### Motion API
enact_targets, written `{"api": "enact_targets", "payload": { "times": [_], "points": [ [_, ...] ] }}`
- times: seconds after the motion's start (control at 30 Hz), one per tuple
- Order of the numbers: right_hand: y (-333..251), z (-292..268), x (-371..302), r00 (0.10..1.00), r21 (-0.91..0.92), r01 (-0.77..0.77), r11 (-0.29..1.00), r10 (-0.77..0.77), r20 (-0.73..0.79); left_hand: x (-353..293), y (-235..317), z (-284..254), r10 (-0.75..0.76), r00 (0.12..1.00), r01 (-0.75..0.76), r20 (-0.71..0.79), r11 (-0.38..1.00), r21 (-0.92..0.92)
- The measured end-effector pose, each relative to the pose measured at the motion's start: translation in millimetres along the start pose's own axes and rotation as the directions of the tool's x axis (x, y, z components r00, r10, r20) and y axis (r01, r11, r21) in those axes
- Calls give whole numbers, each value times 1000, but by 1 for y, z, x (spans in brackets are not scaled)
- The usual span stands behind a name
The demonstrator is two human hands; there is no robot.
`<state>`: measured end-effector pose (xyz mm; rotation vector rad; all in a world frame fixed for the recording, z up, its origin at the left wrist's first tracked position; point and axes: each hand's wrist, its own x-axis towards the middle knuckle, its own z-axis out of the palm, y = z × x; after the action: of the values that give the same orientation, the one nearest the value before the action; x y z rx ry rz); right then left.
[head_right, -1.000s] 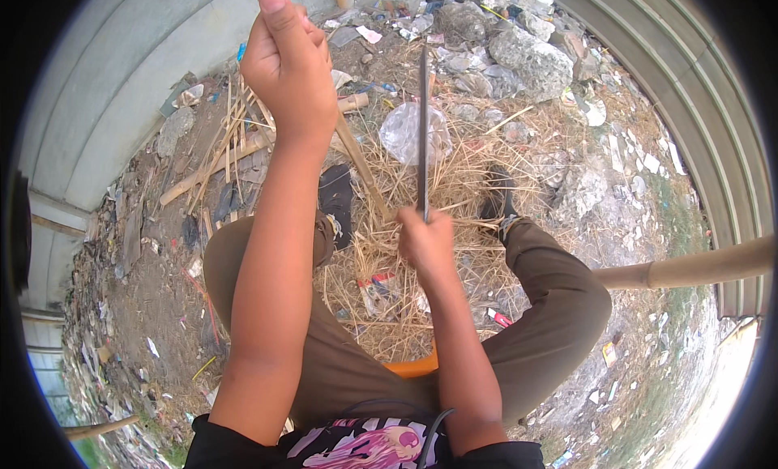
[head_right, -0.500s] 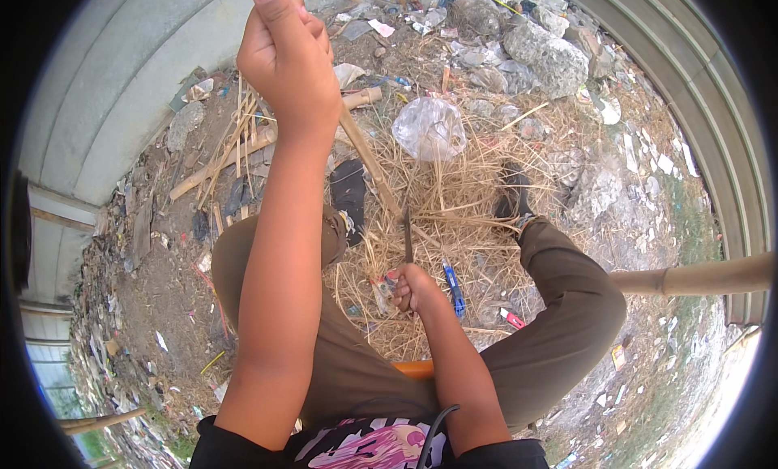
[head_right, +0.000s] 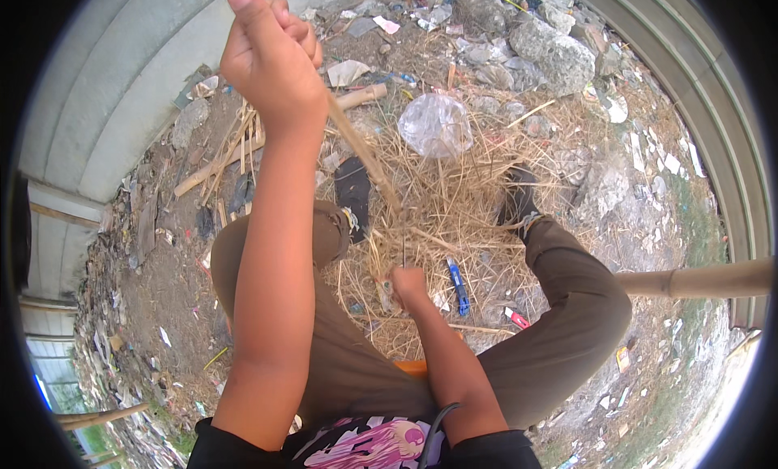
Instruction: The person sits on the ground and uses a knife to split a long bamboo stick into thin strips. They hold the bamboo with one hand and repeatedly strike it with the knife to separate the fibers.
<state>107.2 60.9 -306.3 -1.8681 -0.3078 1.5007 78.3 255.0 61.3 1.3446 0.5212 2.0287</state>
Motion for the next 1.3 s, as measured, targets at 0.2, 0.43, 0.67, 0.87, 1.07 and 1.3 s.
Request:
{"api": "enact_targets", "payload": {
  "times": [0.2,0.43,0.67,0.87,1.07,1.3],
  "points": [
    [-82,-38,-47,997,-91,-38,995,44,66,11,3,-24,-22,1000,21,4,998,56],
    [-158,-36,-104,591,370,790,490,-769,-245,6,-8,-34,-39,990,47,-136,997,53],
    [72,-26,47,980,47,-129,991,120,157,11,3,-7,-36,999,36,1,998,45],
    [-141,-45,-80,798,673,-297,678,-211,564,16,-3,-45,-53,996,56,-68,997,51],
    [-101,-9,-73,605,379,787,487,-728,-321,10,0,-41,-53,998,54,-31,997,48],
    [-6,-23,-10,738,384,-593,707,288,610,16,-4,-38,-23,1000,23,15,999,-24]
  ]
}}
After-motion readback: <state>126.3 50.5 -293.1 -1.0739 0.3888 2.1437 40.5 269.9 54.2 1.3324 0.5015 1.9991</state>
